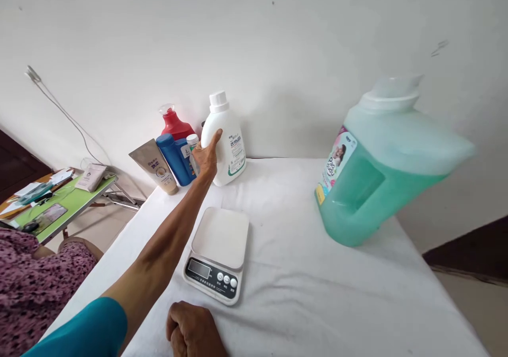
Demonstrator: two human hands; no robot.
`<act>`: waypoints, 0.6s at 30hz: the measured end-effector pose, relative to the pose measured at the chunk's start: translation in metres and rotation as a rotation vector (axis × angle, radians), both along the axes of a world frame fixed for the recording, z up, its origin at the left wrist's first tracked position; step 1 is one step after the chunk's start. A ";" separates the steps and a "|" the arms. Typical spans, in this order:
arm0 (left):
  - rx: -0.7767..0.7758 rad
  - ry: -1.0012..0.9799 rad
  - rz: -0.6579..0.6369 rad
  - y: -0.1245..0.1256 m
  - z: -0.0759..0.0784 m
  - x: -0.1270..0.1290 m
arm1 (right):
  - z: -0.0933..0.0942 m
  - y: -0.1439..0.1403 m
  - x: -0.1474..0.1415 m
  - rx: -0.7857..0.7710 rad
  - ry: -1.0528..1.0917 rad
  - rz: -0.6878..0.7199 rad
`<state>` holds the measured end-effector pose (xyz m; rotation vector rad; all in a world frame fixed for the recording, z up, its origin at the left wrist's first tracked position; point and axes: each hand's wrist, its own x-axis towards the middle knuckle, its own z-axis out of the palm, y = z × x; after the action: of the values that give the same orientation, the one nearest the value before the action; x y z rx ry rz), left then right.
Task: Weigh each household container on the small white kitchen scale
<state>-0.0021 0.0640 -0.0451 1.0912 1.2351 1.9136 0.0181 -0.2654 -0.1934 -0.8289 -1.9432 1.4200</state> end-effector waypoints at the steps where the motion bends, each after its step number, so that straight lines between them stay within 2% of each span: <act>1: 0.004 0.005 0.014 0.001 -0.002 0.002 | 0.004 0.001 0.001 0.008 0.002 0.008; 7: -0.004 0.192 0.093 -0.007 -0.003 0.003 | 0.026 0.001 0.005 0.007 0.014 -0.029; 10: -0.039 0.311 0.116 -0.018 0.007 -0.003 | 0.033 0.000 0.005 0.032 0.016 -0.049; 13: 0.010 0.414 0.109 -0.036 0.022 0.000 | 0.036 0.000 0.005 0.032 -0.006 -0.063; 15: 0.100 0.489 0.060 -0.055 0.029 0.016 | 0.037 0.000 0.005 0.029 -0.011 -0.058; 18: 0.223 0.621 -0.151 -0.097 0.027 0.065 | 0.037 0.001 0.006 0.022 -0.026 -0.045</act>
<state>0.0624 -0.0333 -0.0182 1.9390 1.2123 1.6762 0.0239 -0.2646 -0.1568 -0.8802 -1.9438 1.3657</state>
